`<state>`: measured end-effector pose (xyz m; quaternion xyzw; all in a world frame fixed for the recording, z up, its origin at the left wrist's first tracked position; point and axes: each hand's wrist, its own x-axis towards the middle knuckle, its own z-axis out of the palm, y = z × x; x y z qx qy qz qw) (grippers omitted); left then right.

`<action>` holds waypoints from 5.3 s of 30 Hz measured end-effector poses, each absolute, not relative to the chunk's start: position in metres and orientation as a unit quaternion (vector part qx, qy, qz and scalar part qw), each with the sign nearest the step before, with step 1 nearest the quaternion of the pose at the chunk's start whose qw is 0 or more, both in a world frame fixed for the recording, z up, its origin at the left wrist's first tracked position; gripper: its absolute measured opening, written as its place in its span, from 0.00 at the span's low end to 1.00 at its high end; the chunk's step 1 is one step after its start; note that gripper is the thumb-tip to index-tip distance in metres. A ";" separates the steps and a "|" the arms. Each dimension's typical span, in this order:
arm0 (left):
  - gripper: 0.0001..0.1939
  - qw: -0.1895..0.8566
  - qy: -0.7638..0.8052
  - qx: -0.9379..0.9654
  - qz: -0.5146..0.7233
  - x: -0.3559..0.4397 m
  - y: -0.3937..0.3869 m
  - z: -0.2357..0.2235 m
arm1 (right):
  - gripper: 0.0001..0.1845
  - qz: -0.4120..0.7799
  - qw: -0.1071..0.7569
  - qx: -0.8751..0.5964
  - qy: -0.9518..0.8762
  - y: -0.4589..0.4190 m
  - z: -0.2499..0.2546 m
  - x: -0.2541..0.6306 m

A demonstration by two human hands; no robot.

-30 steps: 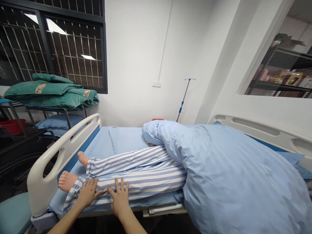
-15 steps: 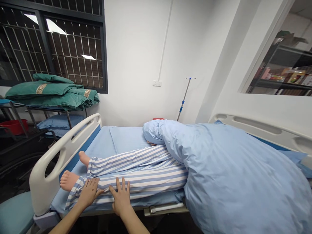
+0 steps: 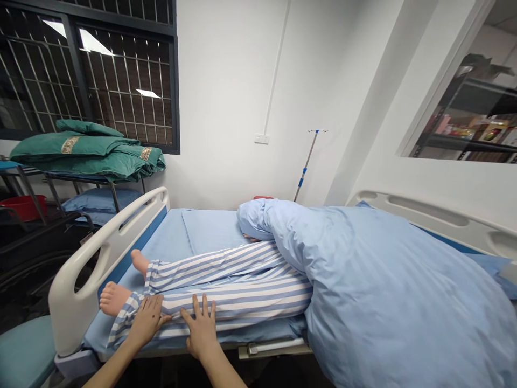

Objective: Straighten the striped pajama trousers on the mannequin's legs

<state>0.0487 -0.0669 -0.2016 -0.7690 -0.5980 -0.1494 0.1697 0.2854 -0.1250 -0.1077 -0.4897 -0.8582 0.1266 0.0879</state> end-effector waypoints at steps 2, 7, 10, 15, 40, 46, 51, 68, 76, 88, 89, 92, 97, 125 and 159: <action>0.35 0.172 -0.593 -0.771 -0.158 0.049 -0.067 -0.202 | 0.39 0.125 0.086 -0.489 -0.859 -0.125 -0.108 0.285; 0.32 0.176 -0.588 -0.773 -0.162 0.047 -0.067 -0.203 | 0.39 0.119 0.080 -0.488 -0.861 -0.125 -0.108 0.286; 0.28 0.166 -0.584 -0.780 -0.150 0.044 -0.067 -0.202 | 0.38 0.114 0.077 -0.489 -0.862 -0.125 -0.108 0.285; 0.28 0.150 -0.587 -0.782 -0.142 0.043 -0.068 -0.199 | 0.38 0.112 0.068 -0.495 -0.859 -0.127 -0.105 0.285; 0.29 0.133 -0.598 -0.779 -0.135 0.049 -0.075 -0.184 | 0.39 0.115 0.075 -0.490 -0.861 -0.127 -0.104 0.285; 0.26 0.117 -0.607 -0.778 -0.112 0.052 -0.074 -0.178 | 0.39 0.107 0.060 -0.497 -0.859 -0.128 -0.103 0.284; 0.26 0.111 -0.612 -0.776 -0.103 0.052 -0.074 -0.177 | 0.39 0.107 0.073 -0.494 -0.860 -0.128 -0.104 0.285; 0.38 0.055 -0.614 -0.786 -0.051 0.051 -0.066 -0.156 | 0.39 0.005 0.064 -0.709 -0.702 -0.107 -0.108 0.432; 0.37 0.080 -0.634 -0.769 -0.030 0.055 -0.065 -0.163 | 0.40 0.051 0.034 -0.752 -0.656 -0.106 -0.118 0.510; 0.32 -0.096 -0.621 -0.761 -0.158 0.053 -0.060 -0.132 | 0.43 0.091 0.020 -0.753 -0.652 -0.102 -0.121 0.507; 0.29 -0.125 -0.618 -0.755 -0.182 0.053 -0.058 -0.128 | 0.44 0.092 0.022 -0.753 -0.651 -0.102 -0.121 0.507; 0.24 -0.208 -0.600 -0.741 -0.220 0.058 -0.051 -0.125 | 0.44 0.086 0.030 -0.756 -0.648 -0.102 -0.122 0.506; 0.29 -0.258 -0.599 -0.735 -0.184 0.060 -0.047 -0.141 | 0.44 0.076 0.041 -0.755 -0.650 -0.102 -0.127 0.506; 0.41 -0.222 -0.635 -0.736 -0.076 0.066 -0.048 -0.119 | 0.45 0.005 0.064 -0.756 -0.651 -0.106 -0.142 0.503; 0.32 -0.182 -0.627 -0.751 -0.099 0.066 -0.047 -0.137 | 0.36 0.113 0.089 -0.480 -0.865 -0.098 -0.103 0.245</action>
